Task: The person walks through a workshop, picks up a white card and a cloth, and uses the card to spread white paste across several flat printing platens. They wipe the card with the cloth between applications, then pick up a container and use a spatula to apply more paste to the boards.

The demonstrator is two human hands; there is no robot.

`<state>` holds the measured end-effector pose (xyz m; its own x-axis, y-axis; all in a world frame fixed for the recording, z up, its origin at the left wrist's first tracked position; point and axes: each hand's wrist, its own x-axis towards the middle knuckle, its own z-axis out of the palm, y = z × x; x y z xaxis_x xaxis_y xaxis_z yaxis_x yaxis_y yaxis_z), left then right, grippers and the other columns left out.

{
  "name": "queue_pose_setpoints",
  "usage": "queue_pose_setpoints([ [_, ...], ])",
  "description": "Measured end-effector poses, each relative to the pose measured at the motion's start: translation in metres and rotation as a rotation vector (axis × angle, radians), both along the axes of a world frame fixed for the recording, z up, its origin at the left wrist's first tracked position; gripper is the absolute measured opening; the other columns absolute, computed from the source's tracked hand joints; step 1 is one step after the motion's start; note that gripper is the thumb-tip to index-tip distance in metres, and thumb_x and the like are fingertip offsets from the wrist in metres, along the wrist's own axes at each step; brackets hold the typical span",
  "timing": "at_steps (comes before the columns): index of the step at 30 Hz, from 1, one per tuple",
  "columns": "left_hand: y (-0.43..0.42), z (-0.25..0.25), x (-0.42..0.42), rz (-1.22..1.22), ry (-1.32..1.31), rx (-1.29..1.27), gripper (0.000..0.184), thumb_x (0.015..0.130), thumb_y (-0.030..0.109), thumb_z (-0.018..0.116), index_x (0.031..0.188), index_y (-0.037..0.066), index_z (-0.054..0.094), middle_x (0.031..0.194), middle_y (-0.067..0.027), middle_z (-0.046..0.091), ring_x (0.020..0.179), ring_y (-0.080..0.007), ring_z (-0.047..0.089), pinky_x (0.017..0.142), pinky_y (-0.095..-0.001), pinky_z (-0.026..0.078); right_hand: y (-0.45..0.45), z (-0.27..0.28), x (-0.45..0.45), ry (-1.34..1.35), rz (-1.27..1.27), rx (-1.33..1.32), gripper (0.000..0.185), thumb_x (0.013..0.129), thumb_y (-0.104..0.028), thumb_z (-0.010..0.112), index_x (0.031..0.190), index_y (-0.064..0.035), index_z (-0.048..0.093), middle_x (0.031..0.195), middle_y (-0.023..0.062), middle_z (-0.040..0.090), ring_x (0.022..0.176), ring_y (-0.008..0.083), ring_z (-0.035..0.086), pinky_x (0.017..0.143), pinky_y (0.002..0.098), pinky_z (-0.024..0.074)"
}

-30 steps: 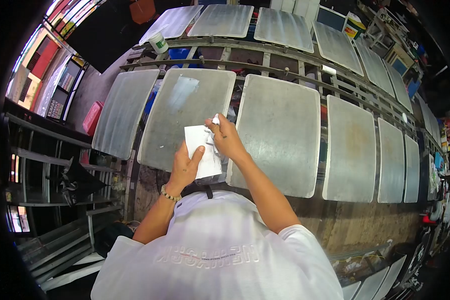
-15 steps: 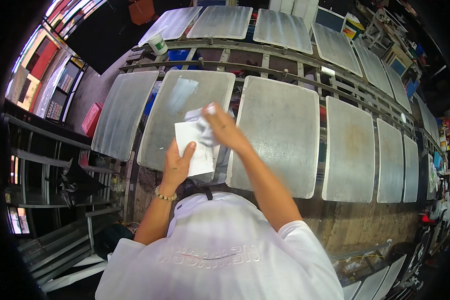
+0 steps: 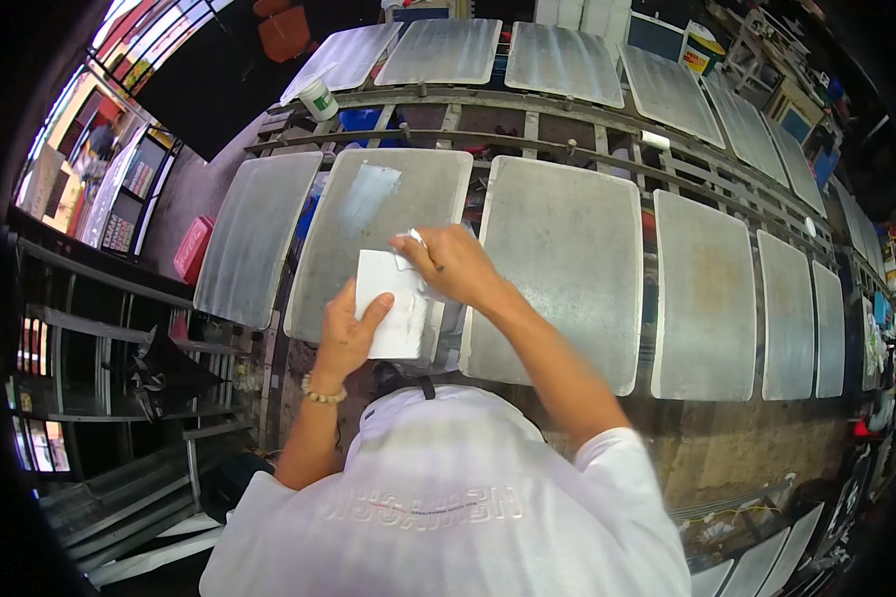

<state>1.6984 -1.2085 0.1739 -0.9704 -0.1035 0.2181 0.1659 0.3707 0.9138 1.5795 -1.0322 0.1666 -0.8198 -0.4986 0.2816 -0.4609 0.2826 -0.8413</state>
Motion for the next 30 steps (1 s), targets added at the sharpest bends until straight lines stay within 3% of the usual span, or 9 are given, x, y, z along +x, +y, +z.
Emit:
queue_pose_setpoints([
  [2,-0.020,0.007,0.001,-0.062,-0.045,0.060,0.026,0.098,0.015,0.064,0.115,-0.004,0.061,0.106,-0.0103,0.071,0.093,-0.0135,0.066,0.079,-0.0302,0.053,0.019,-0.005,-0.010,0.153,0.078,0.113,0.053,0.105,-0.050,0.046,0.082,-0.0044,0.062,0.069,-0.0018,0.056,0.059,0.0098,0.056,0.051,0.0307,0.0428],
  [4,-0.033,0.026,-0.001,-0.007,-0.069,0.316,0.028,0.101,0.014,0.060,0.122,-0.003,0.058,0.109,-0.0099,0.069,0.094,-0.0104,0.065,0.081,-0.0264,0.054,0.033,-0.002,-0.024,-0.523,-0.110,-0.414,0.065,0.104,-0.060,0.034,0.078,-0.0079,0.062,0.063,0.0001,0.058,0.059,0.0161,0.062,0.056,0.0348,0.0474],
  [7,-0.021,0.024,-0.008,0.067,0.025,0.304,0.027,0.100,0.015,0.061,0.120,-0.004,0.059,0.108,-0.0097,0.070,0.094,-0.0119,0.065,0.081,-0.0283,0.053,0.005,-0.002,-0.003,-0.700,-0.056,-0.626,0.067,0.104,-0.063,0.026,0.097,-0.0075,0.063,0.080,0.0059,0.065,0.071,0.0176,0.064,0.066,0.0349,0.0521],
  [10,-0.004,0.015,-0.020,0.191,0.160,0.059,0.027,0.100,0.016,0.062,0.119,-0.004,0.059,0.108,-0.0099,0.070,0.093,-0.0137,0.065,0.082,-0.0300,0.052,-0.060,-0.002,0.046,-0.070,-0.254,-0.524,0.061,0.107,-0.053,0.032,0.107,0.0016,0.058,0.094,0.0142,0.066,0.086,0.0259,0.063,0.083,0.0381,0.0493],
  [13,-0.003,0.021,-0.022,0.153,0.176,0.235,0.027,0.099,0.016,0.063,0.116,-0.004,0.060,0.106,-0.0095,0.070,0.094,-0.0140,0.064,0.081,-0.0305,0.052,-0.040,0.015,0.045,-0.348,-0.113,-0.403,0.056,0.107,-0.049,0.035,0.101,0.0010,0.060,0.088,0.0153,0.067,0.083,0.0289,0.065,0.078,0.0395,0.0497],
  [18,-0.066,0.048,-0.024,0.235,0.034,0.419,0.029,0.100,0.019,0.062,0.119,-0.002,0.059,0.105,-0.0084,0.069,0.092,-0.0097,0.064,0.079,-0.0272,0.052,-0.003,0.013,0.037,0.024,0.078,0.035,0.051,0.107,-0.045,0.039,0.095,-0.0003,0.060,0.072,0.0152,0.064,0.066,0.0266,0.062,0.065,0.0388,0.0500],
  [23,-0.062,0.038,-0.028,0.256,0.157,0.299,0.030,0.101,0.020,0.061,0.119,-0.003,0.058,0.107,-0.0095,0.068,0.092,-0.0117,0.063,0.080,-0.0279,0.051,-0.010,0.009,0.028,-0.396,0.184,-0.498,0.061,0.106,-0.055,0.027,0.110,-0.0039,0.061,0.092,0.0076,0.065,0.074,0.0172,0.061,0.071,0.0287,0.0511],
  [26,-0.022,0.016,-0.031,0.339,0.328,0.167,0.031,0.101,0.021,0.061,0.120,-0.004,0.058,0.106,-0.0104,0.068,0.093,-0.0150,0.063,0.081,-0.0301,0.050,-0.068,0.001,0.052,-0.033,-0.058,-0.450,0.050,0.106,-0.047,0.041,0.108,-0.0010,0.061,0.095,0.0194,0.067,0.078,0.0327,0.064,0.075,0.0421,0.0503],
  [30,-0.033,0.024,-0.019,0.191,0.159,0.088,0.031,0.101,0.019,0.061,0.121,-0.005,0.058,0.105,-0.0109,0.069,0.093,-0.0156,0.064,0.081,-0.0313,0.051,-0.042,0.007,0.053,-0.182,0.052,-0.257,0.042,0.104,-0.039,0.047,0.106,0.0009,0.061,0.090,0.0245,0.066,0.079,0.0393,0.064,0.076,0.0424,0.0508],
])
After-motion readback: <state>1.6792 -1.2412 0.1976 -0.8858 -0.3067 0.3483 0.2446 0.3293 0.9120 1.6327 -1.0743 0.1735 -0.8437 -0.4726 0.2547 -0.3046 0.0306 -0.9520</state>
